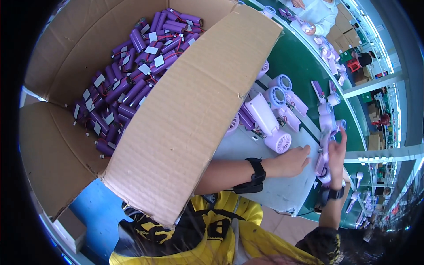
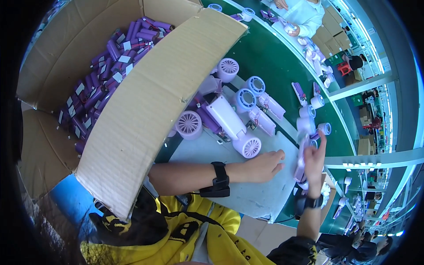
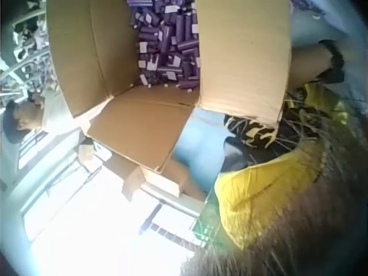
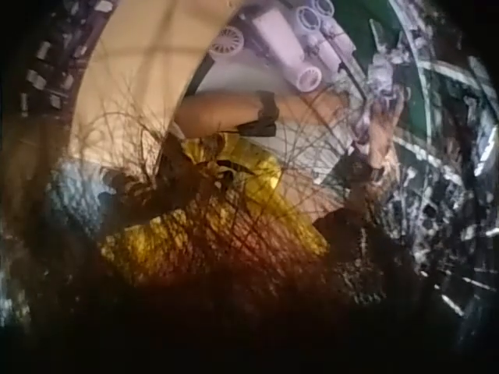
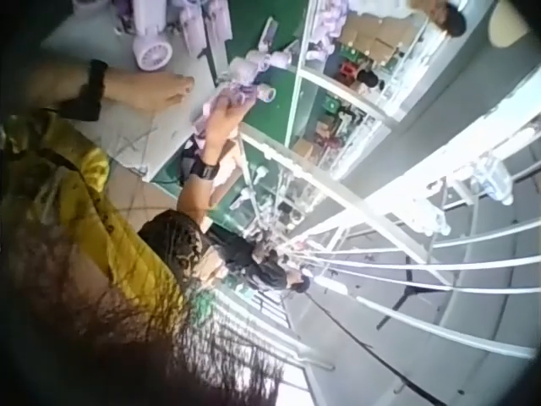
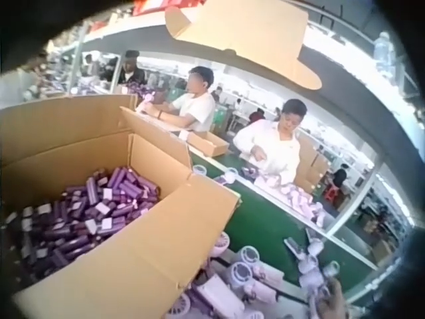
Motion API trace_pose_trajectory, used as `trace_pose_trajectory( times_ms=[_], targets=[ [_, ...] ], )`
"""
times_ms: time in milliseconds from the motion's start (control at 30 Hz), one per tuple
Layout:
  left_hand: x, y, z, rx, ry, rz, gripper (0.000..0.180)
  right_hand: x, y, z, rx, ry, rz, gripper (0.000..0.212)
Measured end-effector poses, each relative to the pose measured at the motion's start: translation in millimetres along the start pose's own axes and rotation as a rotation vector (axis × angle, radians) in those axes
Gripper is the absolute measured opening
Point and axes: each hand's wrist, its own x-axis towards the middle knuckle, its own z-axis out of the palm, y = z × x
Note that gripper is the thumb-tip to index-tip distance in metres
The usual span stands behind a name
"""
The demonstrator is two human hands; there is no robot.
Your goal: The person assembles a handheld fan by connecting a battery to a circuit board and placing them into the plastic housing. After testing the fan, they remove the components and repeat the process with a different set of parts.
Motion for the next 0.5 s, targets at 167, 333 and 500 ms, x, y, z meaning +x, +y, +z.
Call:
trace_pose_trajectory(
  times_ms=[167, 333, 500],
  targets=[
    [2.7, 6.9, -3.1, -0.139, 0.066, -0.022, 0.038, -89.2, 19.4, 26.2, -0.158, 0.029, 0.008, 0.074],
    [-4.2, -3.2, -15.2, 0.087, -0.108, 0.118, 0.039, -96.6, -19.0, 27.6, -0.358, -0.169, -0.040, 0.059],
    [1.7, -2.7, -15.9, 0.171, -0.213, 0.086, 0.035, -60.5, -86.8, 11.3, -0.419, -0.233, -0.191, 0.036]
  ],
)
